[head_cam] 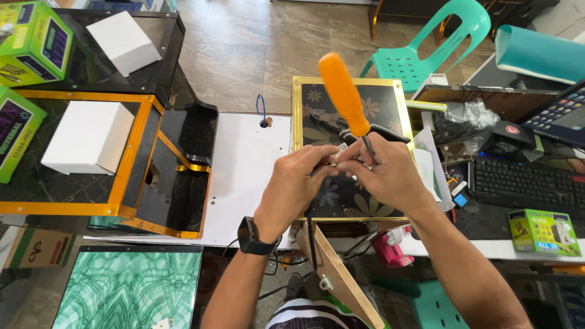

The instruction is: The person works at a repair bench assembling a small electrical component, handling a black wire and a white socket-like part, twisting wire ends by hand and using a screwdriver and pliers to tighten and adjust the parts. They then carry small parts to a storage shelf and handle them near a cardboard box.

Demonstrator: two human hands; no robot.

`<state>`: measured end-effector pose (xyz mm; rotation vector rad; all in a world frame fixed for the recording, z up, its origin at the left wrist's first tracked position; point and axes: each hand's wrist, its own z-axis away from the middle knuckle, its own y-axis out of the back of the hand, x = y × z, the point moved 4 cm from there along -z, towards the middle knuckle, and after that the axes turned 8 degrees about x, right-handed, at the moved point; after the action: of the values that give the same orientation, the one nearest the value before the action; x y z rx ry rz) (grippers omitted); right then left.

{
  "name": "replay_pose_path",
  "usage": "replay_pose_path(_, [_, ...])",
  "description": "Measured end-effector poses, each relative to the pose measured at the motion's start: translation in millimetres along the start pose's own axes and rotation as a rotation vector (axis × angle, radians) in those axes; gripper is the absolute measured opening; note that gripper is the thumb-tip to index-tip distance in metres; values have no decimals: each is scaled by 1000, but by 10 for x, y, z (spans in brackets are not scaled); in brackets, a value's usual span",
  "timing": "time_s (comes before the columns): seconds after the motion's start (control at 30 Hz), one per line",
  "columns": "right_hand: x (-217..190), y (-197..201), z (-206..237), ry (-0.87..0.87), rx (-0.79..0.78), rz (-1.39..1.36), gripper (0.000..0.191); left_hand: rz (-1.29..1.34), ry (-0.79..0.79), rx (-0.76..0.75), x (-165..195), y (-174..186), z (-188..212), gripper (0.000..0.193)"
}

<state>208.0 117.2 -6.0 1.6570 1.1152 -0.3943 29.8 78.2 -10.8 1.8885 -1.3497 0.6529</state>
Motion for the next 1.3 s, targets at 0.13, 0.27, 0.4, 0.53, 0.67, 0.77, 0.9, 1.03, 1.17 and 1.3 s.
replay_pose_path(0.13, [44, 41, 11, 93, 24, -120, 38, 11, 25, -90, -20, -65, 8, 41])
replay_pose_path(0.27, [122, 55, 14, 109, 22, -138, 41, -39, 47, -79, -50, -112, -34, 36])
replay_pose_path(0.4, [194, 74, -9, 69, 54, -248, 45, -8, 111, -28, -87, -148, -66, 23])
replay_pose_path(0.53, [213, 84, 12, 115, 89, -203, 47, 48, 182, 35, -120, -206, -35, 24])
replay_pose_path(0.67, [251, 78, 40, 128, 117, -142, 40, 82, 196, 65, -167, -232, -18, 22])
replay_pose_path(0.77, [356, 73, 25, 26, 80, -173, 46, 84, 183, 59, -192, -241, 1, 21])
replay_pose_path(0.9, [503, 73, -62, -133, 85, -312, 20, 90, 176, 81, -231, -250, -21, 22])
replay_pose_path(1.03, [477, 302, -263, -34, 218, -969, 32, -29, 114, 63, -234, -255, -11, 19])
replay_pose_path(1.17, [326, 390, -330, -59, 86, -1149, 24, -38, 42, 70, -233, -259, 3, 18])
replay_pose_path(1.3, [161, 155, -254, -9, 22, -1180, 18, -62, 19, 62, -237, -261, 23, 20])
